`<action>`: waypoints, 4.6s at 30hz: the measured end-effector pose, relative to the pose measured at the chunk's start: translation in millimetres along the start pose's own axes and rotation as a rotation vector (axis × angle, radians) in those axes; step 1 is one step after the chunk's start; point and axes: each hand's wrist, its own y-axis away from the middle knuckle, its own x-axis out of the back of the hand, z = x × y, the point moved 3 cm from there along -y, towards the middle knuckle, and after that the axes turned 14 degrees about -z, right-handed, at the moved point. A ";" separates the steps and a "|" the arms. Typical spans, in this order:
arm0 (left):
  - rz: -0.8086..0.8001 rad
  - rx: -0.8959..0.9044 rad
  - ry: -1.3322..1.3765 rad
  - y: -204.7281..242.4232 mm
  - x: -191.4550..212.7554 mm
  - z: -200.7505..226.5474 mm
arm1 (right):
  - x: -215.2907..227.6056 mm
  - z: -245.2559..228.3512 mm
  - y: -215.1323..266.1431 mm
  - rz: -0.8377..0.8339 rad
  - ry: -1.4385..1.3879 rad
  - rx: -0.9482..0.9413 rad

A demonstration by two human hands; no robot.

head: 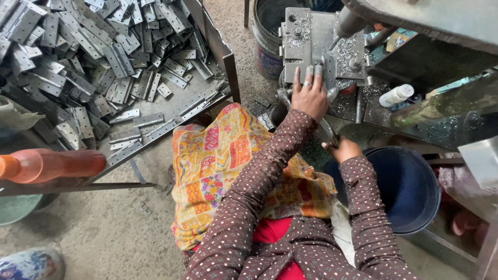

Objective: The person sits on the floor and repeatedly places metal brackets into a manual punching machine, operates the lever to punch holes, and returns the processed pieces to a bin. The task involves handling metal brackets and using a lever-operated machine.

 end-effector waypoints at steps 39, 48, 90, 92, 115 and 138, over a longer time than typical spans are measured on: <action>-0.024 -0.051 0.039 -31.1 35.7 -18.8 | -51.6 21.5 -28.4 0.168 -0.128 0.232; 0.051 -0.005 -0.024 -68.7 31.3 -29.5 | -42.5 32.8 -35.2 0.200 0.078 0.110; 0.665 0.470 0.265 101.1 -9.7 -325.4 | 17.4 11.8 5.5 0.029 0.018 0.014; 0.321 0.715 0.423 113.3 -32.0 -389.7 | 19.5 7.0 11.6 0.041 0.063 -0.012; 0.433 0.658 0.455 135.3 -101.7 -446.2 | 12.7 15.8 5.4 0.087 0.014 0.028; 0.149 -0.047 0.031 37.1 46.0 -53.2 | 2.1 -6.4 18.4 0.101 0.009 0.022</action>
